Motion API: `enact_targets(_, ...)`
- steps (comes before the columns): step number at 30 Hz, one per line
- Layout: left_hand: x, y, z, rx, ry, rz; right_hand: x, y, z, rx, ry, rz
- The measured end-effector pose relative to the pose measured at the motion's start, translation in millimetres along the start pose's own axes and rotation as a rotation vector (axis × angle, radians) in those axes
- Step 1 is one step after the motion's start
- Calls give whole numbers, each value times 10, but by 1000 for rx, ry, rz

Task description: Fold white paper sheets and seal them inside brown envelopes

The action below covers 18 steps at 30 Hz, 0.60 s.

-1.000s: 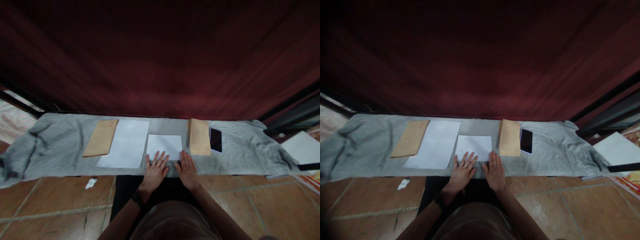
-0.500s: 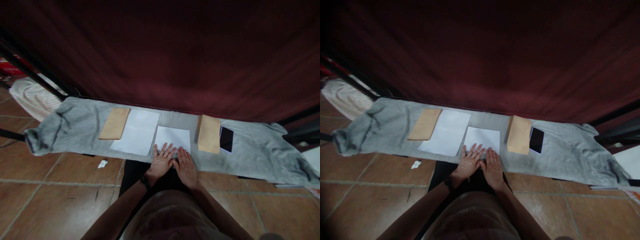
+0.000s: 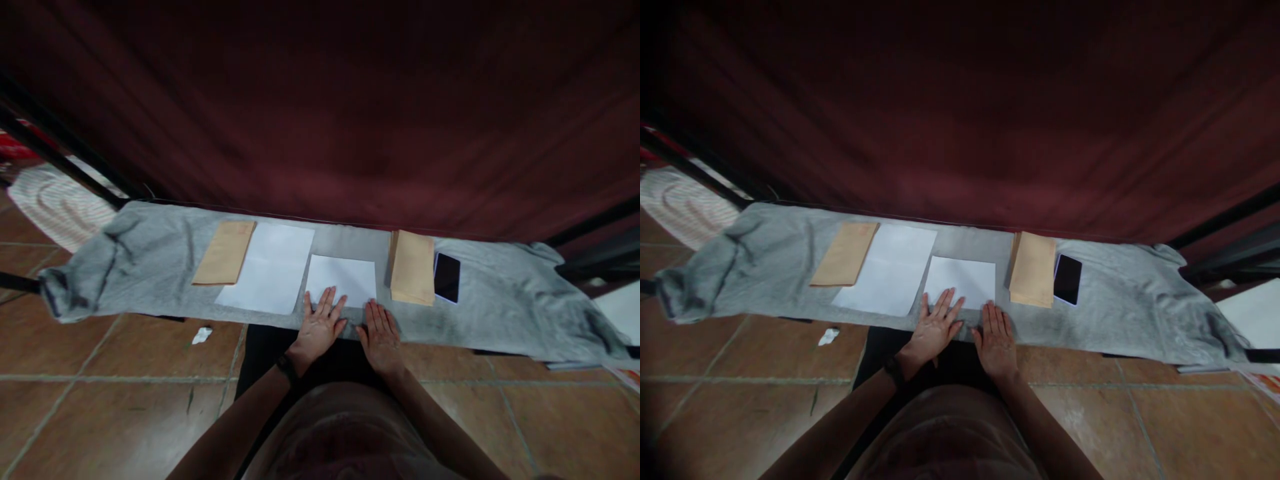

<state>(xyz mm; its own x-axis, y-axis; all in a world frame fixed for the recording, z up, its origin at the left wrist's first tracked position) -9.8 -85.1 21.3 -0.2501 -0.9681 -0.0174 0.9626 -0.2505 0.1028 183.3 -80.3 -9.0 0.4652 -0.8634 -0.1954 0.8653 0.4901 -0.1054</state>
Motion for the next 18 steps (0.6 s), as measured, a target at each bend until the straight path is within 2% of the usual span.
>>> enact_targets(8, 30, -53, -80, -15, 51, 45, 22, 43, 19, -4, 12, -10)
enact_targets(18, 188, -132, -123, 5, 128, 155, 21, 39, 55, -13, -11, -15)
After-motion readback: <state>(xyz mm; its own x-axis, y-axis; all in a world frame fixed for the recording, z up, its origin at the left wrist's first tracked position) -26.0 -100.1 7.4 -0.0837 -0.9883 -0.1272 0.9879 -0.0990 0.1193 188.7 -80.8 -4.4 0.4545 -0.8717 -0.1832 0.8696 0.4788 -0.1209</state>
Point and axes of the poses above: each hand's wrist, its own x-axis away from the middle knuckle, its own z-axis out of the back of the hand, y = z × x, the point moved 2 cm from there along -x, towards the middle knuckle, and after that the axes turned 8 degrees about -y, right-handed, at the moved point
